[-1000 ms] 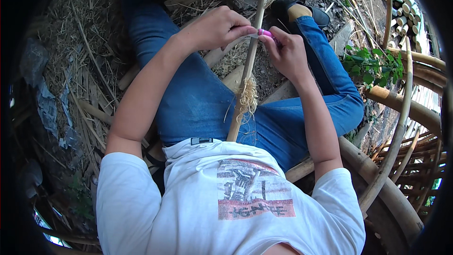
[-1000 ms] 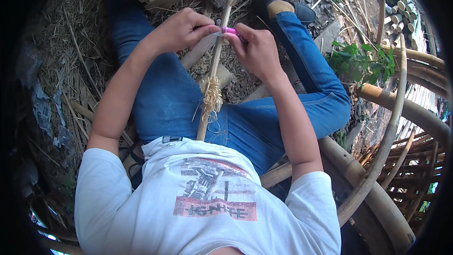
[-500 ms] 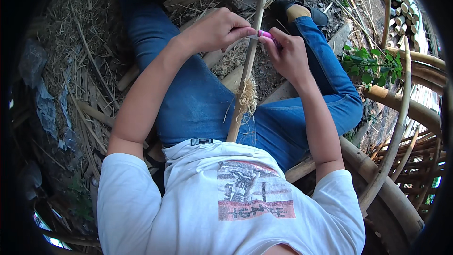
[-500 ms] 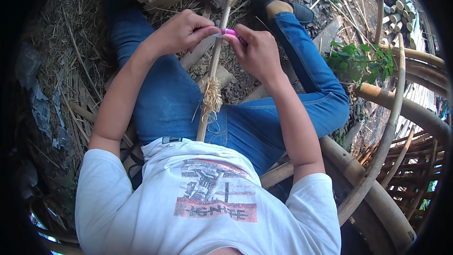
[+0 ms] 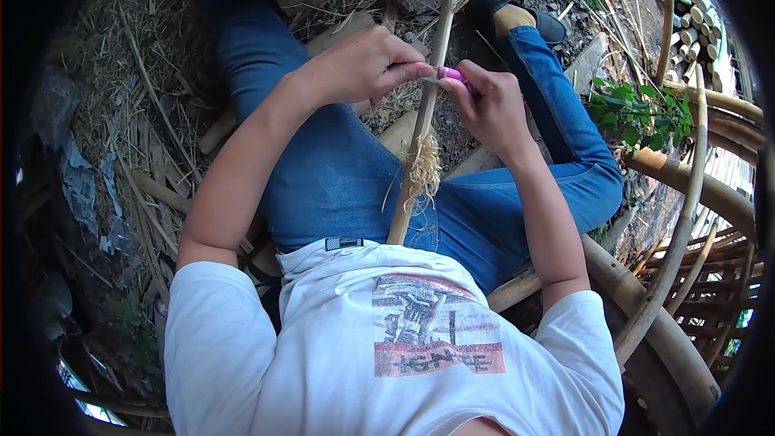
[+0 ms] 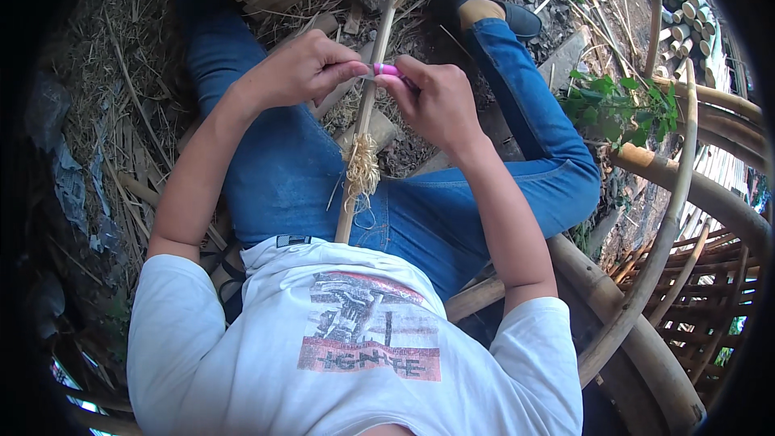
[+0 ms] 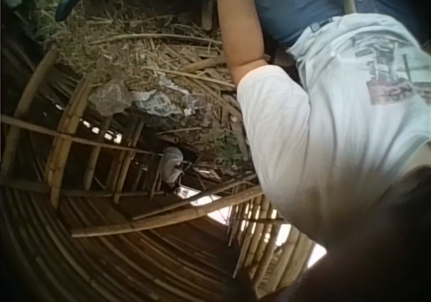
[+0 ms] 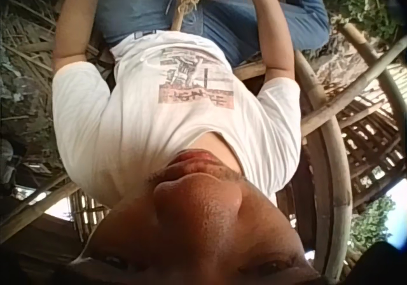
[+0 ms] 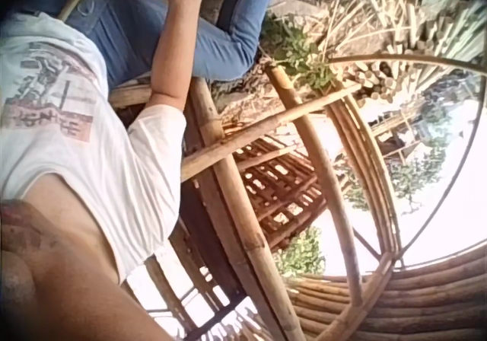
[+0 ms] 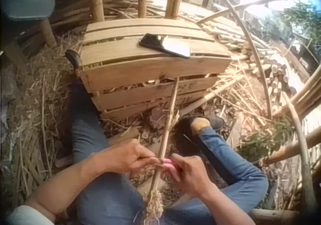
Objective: The person uses a small knife to shave and strip thin outer layers from a bamboo stalk while holding it upright between their legs.
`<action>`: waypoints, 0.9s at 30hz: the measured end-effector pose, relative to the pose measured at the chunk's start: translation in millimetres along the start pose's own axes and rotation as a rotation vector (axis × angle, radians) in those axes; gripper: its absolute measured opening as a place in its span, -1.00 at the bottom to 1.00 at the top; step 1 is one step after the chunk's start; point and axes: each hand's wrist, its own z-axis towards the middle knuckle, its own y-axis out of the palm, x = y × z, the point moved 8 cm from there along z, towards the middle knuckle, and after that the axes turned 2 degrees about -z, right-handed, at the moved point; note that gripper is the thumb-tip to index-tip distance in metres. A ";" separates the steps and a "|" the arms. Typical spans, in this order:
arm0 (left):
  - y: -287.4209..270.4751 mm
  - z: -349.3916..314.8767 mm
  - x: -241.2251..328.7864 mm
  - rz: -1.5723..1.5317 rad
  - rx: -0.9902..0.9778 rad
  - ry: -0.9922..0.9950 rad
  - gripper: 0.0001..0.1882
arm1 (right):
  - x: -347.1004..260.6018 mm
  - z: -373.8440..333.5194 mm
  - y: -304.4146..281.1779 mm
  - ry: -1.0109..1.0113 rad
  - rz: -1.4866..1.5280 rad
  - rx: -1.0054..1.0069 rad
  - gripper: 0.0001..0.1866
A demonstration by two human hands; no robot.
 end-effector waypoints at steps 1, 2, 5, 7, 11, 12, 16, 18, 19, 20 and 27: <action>-3.5 3.8 0.0 0.005 -0.001 0.001 -0.75 | 2.4 6.8 -1.4 -0.002 0.001 0.005 -0.73; -8.6 11.2 -4.9 0.028 0.001 -0.027 -0.73 | 4.7 14.2 -4.5 -0.013 -0.035 0.030 -0.73; -17.8 22.7 -8.8 0.024 0.048 -0.018 -0.68 | 10.9 27.9 -8.7 -0.021 -0.057 0.076 -0.73; -17.3 23.4 -10.2 0.043 0.032 -0.027 -0.68 | 12.6 27.7 -6.8 -0.001 -0.047 0.057 -0.74; 0.5 5.7 -0.5 -0.045 -0.082 -0.046 -0.69 | 6.0 -1.2 3.5 0.024 0.028 -0.029 -0.71; 5.8 0.2 -1.9 -0.030 -0.067 -0.011 -0.69 | 2.9 -7.6 3.6 0.019 0.006 -0.034 -0.69; 2.9 -1.7 0.9 -0.060 -0.053 -0.057 -0.67 | -7.7 3.9 -6.0 -0.045 -0.103 0.028 -0.69; -12.1 17.1 -5.1 0.145 -0.070 -0.094 -0.69 | 4.0 20.8 -9.3 -0.044 -0.116 0.036 -0.70; -18.6 26.7 -6.4 0.149 -0.062 -0.087 -0.69 | 9.5 31.8 -10.3 -0.047 -0.118 0.032 -0.70; -27.8 37.3 -2.4 0.317 -0.009 -0.029 -0.68 | 17.3 43.9 -12.1 -0.042 -0.116 0.007 -0.70; -44.8 72.9 -29.4 0.226 -0.078 -0.030 -0.61 | 30.4 83.3 -24.1 -0.103 -0.164 -0.033 -0.71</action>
